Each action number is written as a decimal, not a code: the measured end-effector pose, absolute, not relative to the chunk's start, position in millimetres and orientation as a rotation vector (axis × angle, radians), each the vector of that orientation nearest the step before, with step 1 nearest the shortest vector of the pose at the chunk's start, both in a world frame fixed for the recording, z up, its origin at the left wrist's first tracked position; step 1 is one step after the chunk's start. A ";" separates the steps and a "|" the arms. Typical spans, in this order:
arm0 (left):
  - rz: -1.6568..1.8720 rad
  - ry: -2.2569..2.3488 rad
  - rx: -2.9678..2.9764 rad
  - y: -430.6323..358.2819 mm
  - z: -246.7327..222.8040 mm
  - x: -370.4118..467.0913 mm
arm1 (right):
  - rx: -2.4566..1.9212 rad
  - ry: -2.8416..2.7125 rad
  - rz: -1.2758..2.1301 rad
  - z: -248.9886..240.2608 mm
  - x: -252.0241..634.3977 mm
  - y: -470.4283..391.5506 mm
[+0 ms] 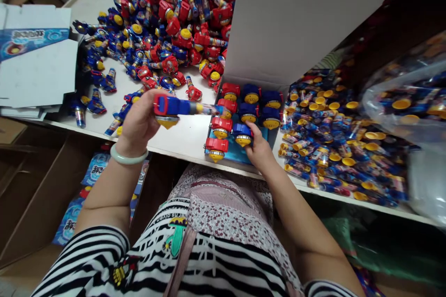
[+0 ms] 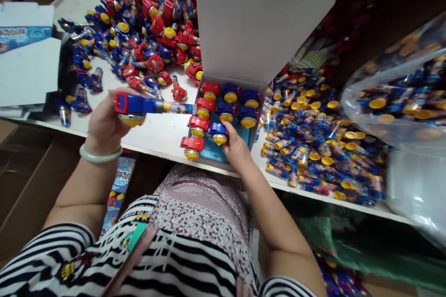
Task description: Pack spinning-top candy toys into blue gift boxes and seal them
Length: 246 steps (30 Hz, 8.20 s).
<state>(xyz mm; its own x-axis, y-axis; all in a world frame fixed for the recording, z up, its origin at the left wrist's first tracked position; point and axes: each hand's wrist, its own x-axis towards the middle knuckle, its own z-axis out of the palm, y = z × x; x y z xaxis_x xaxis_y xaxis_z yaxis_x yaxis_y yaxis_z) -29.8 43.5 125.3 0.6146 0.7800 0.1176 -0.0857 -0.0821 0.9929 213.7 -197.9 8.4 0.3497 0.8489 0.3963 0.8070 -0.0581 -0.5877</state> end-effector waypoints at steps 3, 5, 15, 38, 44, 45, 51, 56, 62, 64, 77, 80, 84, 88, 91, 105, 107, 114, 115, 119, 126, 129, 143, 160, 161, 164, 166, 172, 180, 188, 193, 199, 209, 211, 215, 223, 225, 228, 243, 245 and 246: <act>0.633 0.501 1.572 19.0 146.3 -6.0 | -1.937 -1.426 -0.087 60.8 206.7 -212.9; 0.492 0.369 1.618 -0.4 157.8 13.2 | -1.829 -1.450 -0.193 97.2 196.9 -217.5; 0.493 0.691 1.829 72.7 94.4 50.0 | -1.702 -1.207 -0.066 75.1 210.8 -250.6; 0.732 0.774 1.945 127.1 31.4 20.1 | -1.605 -1.469 0.037 -5.3 168.0 -228.4; 0.979 0.551 1.655 92.1 113.0 10.9 | -1.761 -1.535 0.196 56.2 183.9 -244.7; 0.929 0.455 1.659 80.1 129.1 14.4 | -1.763 -1.503 0.153 77.7 187.8 -245.1; 0.375 0.075 1.801 -6.9 197.2 67.1 | -1.561 -1.552 0.284 153.4 189.9 -203.9; 0.589 0.209 1.749 31.0 169.3 84.0 | -1.504 -1.239 0.285 127.5 215.4 -225.4; 0.678 1.087 2.095 161.7 52.9 52.2 | -1.620 -1.050 -0.180 55.7 256.7 -267.9; 0.490 1.238 2.331 169.7 23.6 45.7 | -1.627 -1.039 -0.332 28.4 257.3 -260.1; 0.588 1.352 2.522 154.1 -19.3 25.9 | -1.706 -1.049 -0.510 -15.9 236.4 -245.9; 0.825 1.282 2.451 146.0 -17.9 11.2 | -1.712 -1.087 -0.524 -19.3 235.1 -246.5; 1.251 1.120 2.226 132.3 2.5 -9.7 | -1.847 -1.263 -0.326 -18.4 233.2 -248.9; 1.498 0.806 1.634 104.1 41.0 -17.0 | -2.013 -1.335 -0.396 -15.3 226.4 -247.3; 1.361 0.605 1.205 76.3 64.8 -7.9 | -2.105 -1.286 -0.573 -14.5 227.2 -242.3; 1.190 -0.588 2.077 -63.4 109.2 35.3 | -1.501 -1.030 0.375 100.7 183.5 -220.7; 1.049 -0.867 2.196 -75.5 109.5 41.5 | -1.379 -0.897 0.372 100.5 180.9 -219.0; 1.000 -0.385 2.446 -47.3 114.1 57.1 | -1.691 -0.914 -0.384 72.2 211.1 -283.7; 0.910 -0.358 2.522 -43.8 114.5 63.4 | -1.752 -0.969 -0.416 62.2 211.8 -290.0; 0.396 -0.550 2.721 -50.9 111.7 98.8 | -1.863 -1.113 -0.358 20.8 202.0 -291.0; 0.212 -0.646 2.691 -51.9 106.2 120.0 | -1.868 -1.310 -0.209 7.5 192.4 -291.2; 0.213 -0.662 2.688 -47.1 104.9 115.3 | -1.891 -1.277 -0.240 4.4 193.2 -292.4; 0.423 -0.400 2.621 -44.1 108.7 65.5 | -1.813 -1.411 0.007 0.9 197.6 -295.9; 0.457 -0.345 2.462 -50.7 84.1 52.5 | -1.502 -0.615 0.546 190.8 345.6 -179.6; 0.514 -0.327 2.375 -47.0 87.6 52.4 | -1.503 -0.624 0.604 202.3 349.0 -175.6; 0.800 -0.085 1.977 -18.9 115.4 63.6 | -1.562 -0.676 0.682 230.5 349.7 -167.2; 0.927 0.090 1.643 9.1 147.3 80.4 | -1.607 -0.703 0.709 240.9 346.1 -165.7; 0.359 0.117 1.325 41.3 216.0 105.2 | -1.499 -0.788 0.933 231.1 331.9 -195.9; 0.527 0.136 1.561 20.0 159.4 88.7 | -1.751 -1.153 0.662 192.6 307.6 -221.0; 0.879 0.244 1.967 39.9 142.6 102.6 | -2.103 -1.188 -0.137 162.5 291.4 -205.5; 0.538 0.197 1.973 30.4 143.7 74.8 | -1.884 -1.229 0.534 152.5 286.6 -229.7; 0.644 0.255 2.221 12.0 108.1 52.4 | -2.098 -1.282 0.272 121.0 262.8 -247.3; 0.697 0.024 2.618 22.1 86.7 34.3 | -2.165 -1.470 -0.075 89.2 261.6 -254.4; 0.705 -0.034 2.639 24.9 80.1 32.8 | -2.159 -1.482 -0.101 81.6 261.0 -255.3; 0.614 -0.147 2.599 33.1 71.7 29.2 | -2.173 -1.525 0.025 75.3 262.5 -259.8; 0.662 -0.257 2.657 41.8 73.7 32.3 | -2.157 -1.576 -0.086 69.3 271.7 -260.2; 0.645 -0.283 2.667 41.4 73.8 33.4 | -2.146 -1.634 -0.128 66.3 272.6 -259.2; 0.651 -0.319 2.689 41.9 76.3 36.6 | -2.131 -1.670 -0.200 63.6 274.4 -258.0; 0.755 -0.326 2.802 45.7 29.0 38.8 | -2.171 -1.645 -0.048 16.4 278.7 -259.9; 0.874 -0.300 2.768 43.0 15.3 38.3 | -2.184 -1.691 -0.057 21.3 281.4 -262.4; 0.910 -0.272 2.737 42.0 10.3 38.3 | -2.181 -1.706 -0.068 23.7 281.9 -263.5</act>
<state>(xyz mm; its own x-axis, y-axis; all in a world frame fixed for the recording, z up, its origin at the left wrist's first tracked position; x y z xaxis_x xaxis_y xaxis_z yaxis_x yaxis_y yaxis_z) 38.3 42.0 10.3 0.7881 -0.0987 0.6076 -0.2506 -0.9530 0.1704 281.9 -263.5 23.7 0.2658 0.9281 0.2606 0.9458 -0.1988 -0.2568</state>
